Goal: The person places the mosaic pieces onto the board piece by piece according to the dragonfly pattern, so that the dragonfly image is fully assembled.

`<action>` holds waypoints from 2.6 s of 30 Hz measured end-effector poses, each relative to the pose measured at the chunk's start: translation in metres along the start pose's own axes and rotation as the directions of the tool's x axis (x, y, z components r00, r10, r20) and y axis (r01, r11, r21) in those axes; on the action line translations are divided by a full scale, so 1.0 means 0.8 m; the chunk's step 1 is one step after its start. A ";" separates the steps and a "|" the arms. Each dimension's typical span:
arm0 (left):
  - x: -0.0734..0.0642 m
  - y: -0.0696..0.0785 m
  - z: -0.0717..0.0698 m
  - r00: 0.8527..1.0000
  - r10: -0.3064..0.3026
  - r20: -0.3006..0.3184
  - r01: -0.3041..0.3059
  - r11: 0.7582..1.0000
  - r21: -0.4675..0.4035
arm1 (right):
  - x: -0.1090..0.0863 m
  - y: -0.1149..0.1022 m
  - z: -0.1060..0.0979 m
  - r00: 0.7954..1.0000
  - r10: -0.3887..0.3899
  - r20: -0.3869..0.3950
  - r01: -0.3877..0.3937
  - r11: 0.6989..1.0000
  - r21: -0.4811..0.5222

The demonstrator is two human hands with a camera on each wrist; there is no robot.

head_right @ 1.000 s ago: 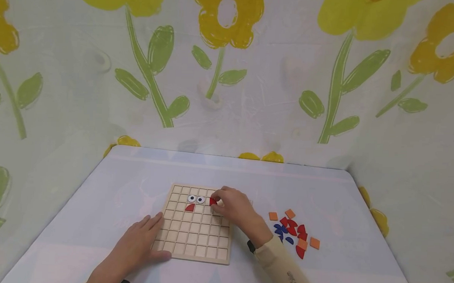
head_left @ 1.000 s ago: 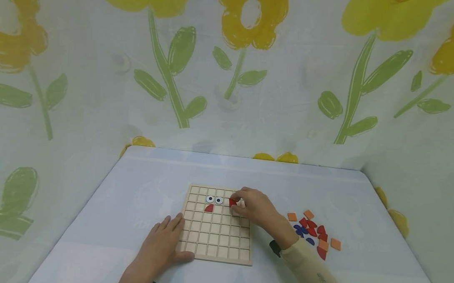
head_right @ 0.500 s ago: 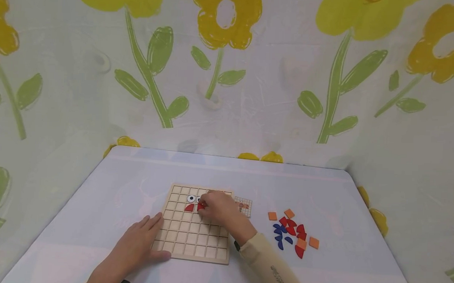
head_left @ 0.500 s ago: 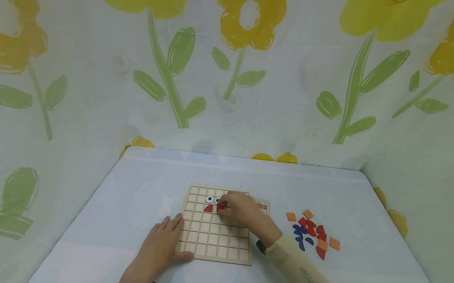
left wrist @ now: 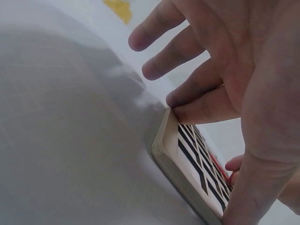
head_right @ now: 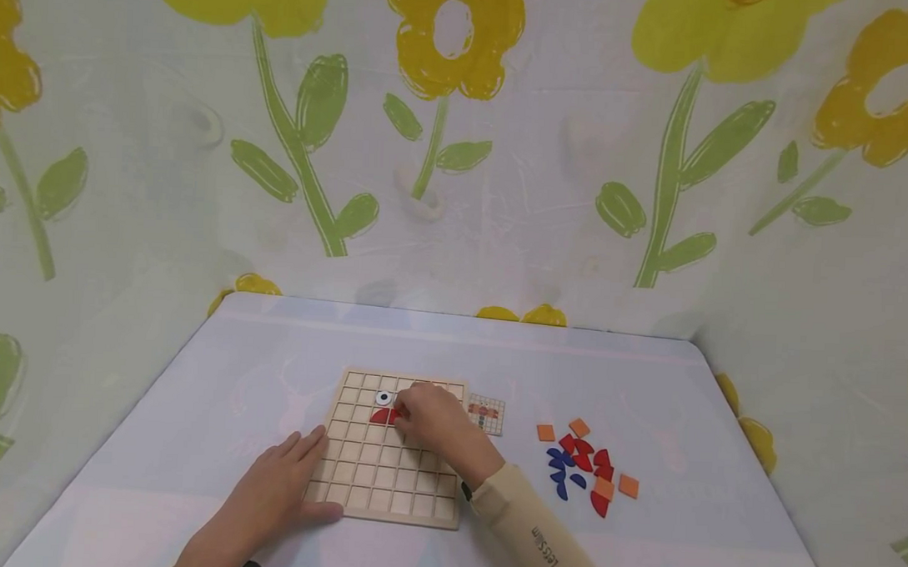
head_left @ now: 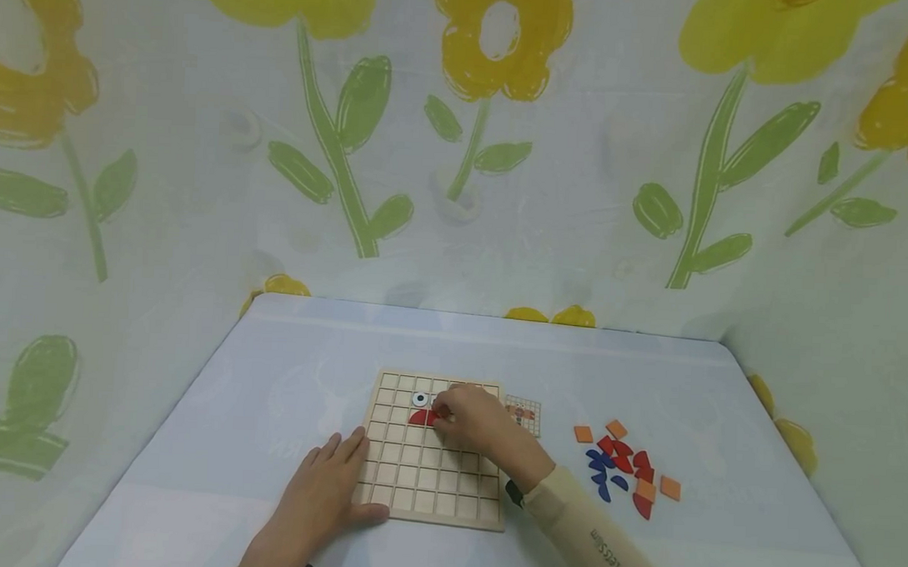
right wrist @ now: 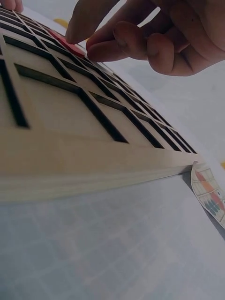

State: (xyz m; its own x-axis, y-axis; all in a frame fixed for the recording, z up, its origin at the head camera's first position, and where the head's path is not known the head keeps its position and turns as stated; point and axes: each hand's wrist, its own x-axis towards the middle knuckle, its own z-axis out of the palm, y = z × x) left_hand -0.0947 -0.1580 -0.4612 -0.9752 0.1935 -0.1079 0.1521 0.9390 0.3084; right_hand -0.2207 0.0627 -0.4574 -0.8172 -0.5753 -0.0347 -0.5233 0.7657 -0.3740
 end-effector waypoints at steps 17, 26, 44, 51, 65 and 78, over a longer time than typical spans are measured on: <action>0.002 -0.001 0.001 1.000 -0.007 0.013 0.007 1.000 0.008 | -0.006 0.002 0.000 0.999 -0.001 -0.040 -0.001 0.999 -0.045; 0.003 0.000 0.000 0.999 -0.021 0.031 0.020 1.000 0.016 | -0.033 0.008 -0.022 0.991 -0.018 -0.130 0.015 1.000 -0.024; 0.005 -0.001 0.002 0.999 -0.029 0.035 0.028 1.000 0.010 | -0.120 0.084 -0.076 0.946 0.128 -0.297 -0.141 0.990 -0.023; 0.005 -0.001 0.001 0.999 -0.025 0.034 0.025 1.000 0.008 | -0.157 0.123 -0.106 0.924 0.267 -0.273 -0.286 0.957 -0.034; 0.004 -0.001 0.001 1.000 -0.012 0.023 0.012 1.000 -0.001 | -0.225 0.195 -0.118 0.884 0.467 -0.020 -0.468 0.884 -0.020; 0.004 -0.003 0.002 1.000 -0.015 0.023 0.015 1.000 -0.005 | -0.242 0.228 -0.101 0.847 0.529 0.054 -0.531 0.848 0.007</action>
State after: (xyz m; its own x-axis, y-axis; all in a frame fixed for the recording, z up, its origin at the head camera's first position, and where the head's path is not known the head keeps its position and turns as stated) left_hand -0.0982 -0.1590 -0.4638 -0.9734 0.1856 -0.1346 0.1362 0.9405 0.3114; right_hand -0.1779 0.3371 -0.4440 -0.9559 -0.0971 -0.2771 -0.0083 0.9523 -0.3050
